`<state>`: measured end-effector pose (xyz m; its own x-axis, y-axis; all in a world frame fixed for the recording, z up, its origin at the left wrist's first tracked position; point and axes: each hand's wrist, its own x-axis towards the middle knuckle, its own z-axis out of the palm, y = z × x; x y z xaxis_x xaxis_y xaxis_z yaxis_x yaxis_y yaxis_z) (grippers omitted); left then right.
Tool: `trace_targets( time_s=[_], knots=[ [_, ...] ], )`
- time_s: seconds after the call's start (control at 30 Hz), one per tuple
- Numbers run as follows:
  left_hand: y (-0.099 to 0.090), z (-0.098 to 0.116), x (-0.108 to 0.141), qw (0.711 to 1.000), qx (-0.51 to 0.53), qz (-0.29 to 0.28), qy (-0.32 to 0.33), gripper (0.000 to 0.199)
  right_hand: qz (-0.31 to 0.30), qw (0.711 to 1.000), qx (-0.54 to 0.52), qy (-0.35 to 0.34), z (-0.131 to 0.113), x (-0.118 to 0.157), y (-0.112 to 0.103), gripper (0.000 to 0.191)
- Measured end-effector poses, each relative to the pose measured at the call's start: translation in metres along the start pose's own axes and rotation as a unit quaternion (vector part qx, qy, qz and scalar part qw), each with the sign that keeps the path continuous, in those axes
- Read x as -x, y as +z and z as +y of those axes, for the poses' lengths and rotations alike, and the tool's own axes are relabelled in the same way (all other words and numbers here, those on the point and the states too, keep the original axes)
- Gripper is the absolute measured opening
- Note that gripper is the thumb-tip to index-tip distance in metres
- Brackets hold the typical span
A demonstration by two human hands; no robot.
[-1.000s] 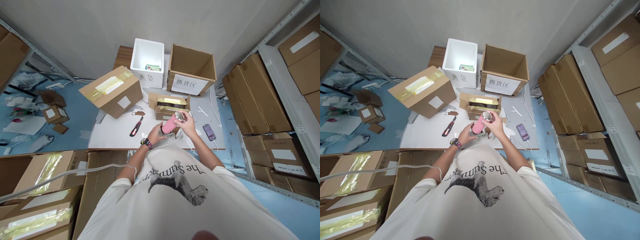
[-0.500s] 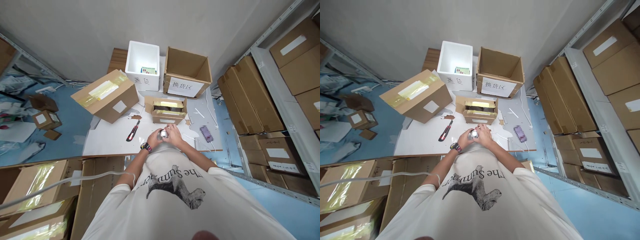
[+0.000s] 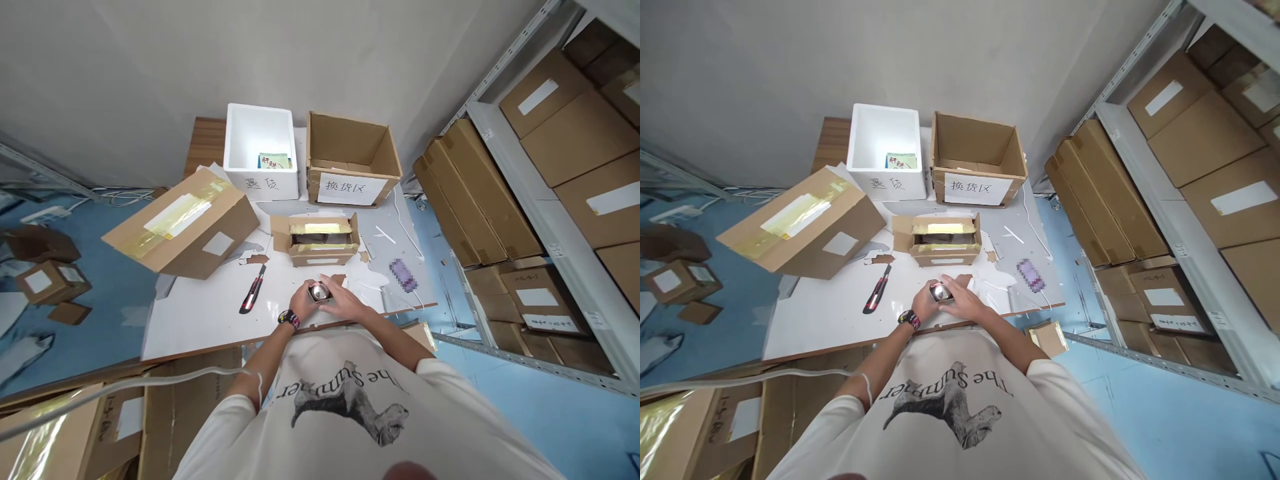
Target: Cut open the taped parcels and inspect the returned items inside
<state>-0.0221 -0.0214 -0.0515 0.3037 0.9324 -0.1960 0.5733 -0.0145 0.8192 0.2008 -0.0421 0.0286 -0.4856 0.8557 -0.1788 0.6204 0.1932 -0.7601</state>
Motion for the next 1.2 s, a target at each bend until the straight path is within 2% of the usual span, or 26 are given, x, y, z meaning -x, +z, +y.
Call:
trace_targets(
  time_s=[0.07,0.1,0.23,0.33,0.43,0.5,0.57,0.63,0.7,0.8,0.9,0.97,1.07,1.13,1.2],
  knots=[
    [0.001,0.003,-0.001,1.000,-0.012,-0.003,-0.015,0.062,0.011,0.999,-0.042,0.006,0.005,0.000,0.001,0.118],
    [0.000,0.006,-0.001,1.000,-0.017,-0.007,-0.016,0.060,0.016,0.999,-0.047,0.021,0.006,-0.002,0.000,0.116],
    [-0.016,0.032,0.005,0.999,-0.024,-0.035,0.005,0.058,0.037,0.996,-0.026,0.080,-0.007,-0.005,-0.017,0.082],
    [-0.049,0.077,0.005,0.998,-0.003,-0.051,0.049,0.061,0.063,0.996,-0.011,0.061,-0.036,0.006,-0.057,0.074],
    [-0.101,0.144,-0.020,0.989,0.009,-0.070,0.127,0.062,0.083,0.996,0.012,0.026,-0.075,0.013,-0.128,0.079],
    [-0.139,0.195,-0.058,0.982,0.003,-0.066,0.177,0.066,0.108,0.993,0.043,-0.020,-0.098,0.002,-0.189,0.080],
    [-0.173,0.244,-0.114,0.978,0.001,-0.030,0.208,0.073,0.136,0.985,0.086,-0.069,-0.111,-0.028,-0.253,0.080],
    [-0.197,0.284,-0.185,0.963,0.007,0.029,0.267,0.080,0.180,0.970,0.128,-0.104,-0.110,-0.074,-0.316,0.080],
    [-0.207,0.311,-0.263,0.948,0.018,0.089,0.306,0.082,0.224,0.954,0.154,-0.129,-0.093,-0.128,-0.371,0.078],
    [-0.193,0.325,-0.373,0.945,0.028,0.118,0.303,0.079,0.264,0.940,0.176,-0.126,-0.041,-0.205,-0.428,0.072],
    [-0.156,0.315,-0.449,0.970,0.034,0.094,0.223,0.078,0.262,0.944,0.187,-0.069,0.024,-0.253,-0.449,0.068],
    [-0.127,0.305,-0.478,0.984,0.032,0.062,0.166,0.078,0.244,0.953,0.180,-0.011,0.061,-0.268,-0.447,0.065],
    [-0.093,0.295,-0.500,0.992,0.031,0.038,0.118,0.077,0.248,0.954,0.159,0.046,0.099,-0.271,-0.440,0.068],
    [-0.079,0.295,-0.510,0.992,0.030,0.034,0.119,0.074,0.272,0.949,0.154,0.047,0.113,-0.266,-0.440,0.071],
    [-0.070,0.299,-0.520,0.987,0.028,0.036,0.155,0.072,0.295,0.942,0.155,0.033,0.122,-0.260,-0.448,0.073]
  ],
)
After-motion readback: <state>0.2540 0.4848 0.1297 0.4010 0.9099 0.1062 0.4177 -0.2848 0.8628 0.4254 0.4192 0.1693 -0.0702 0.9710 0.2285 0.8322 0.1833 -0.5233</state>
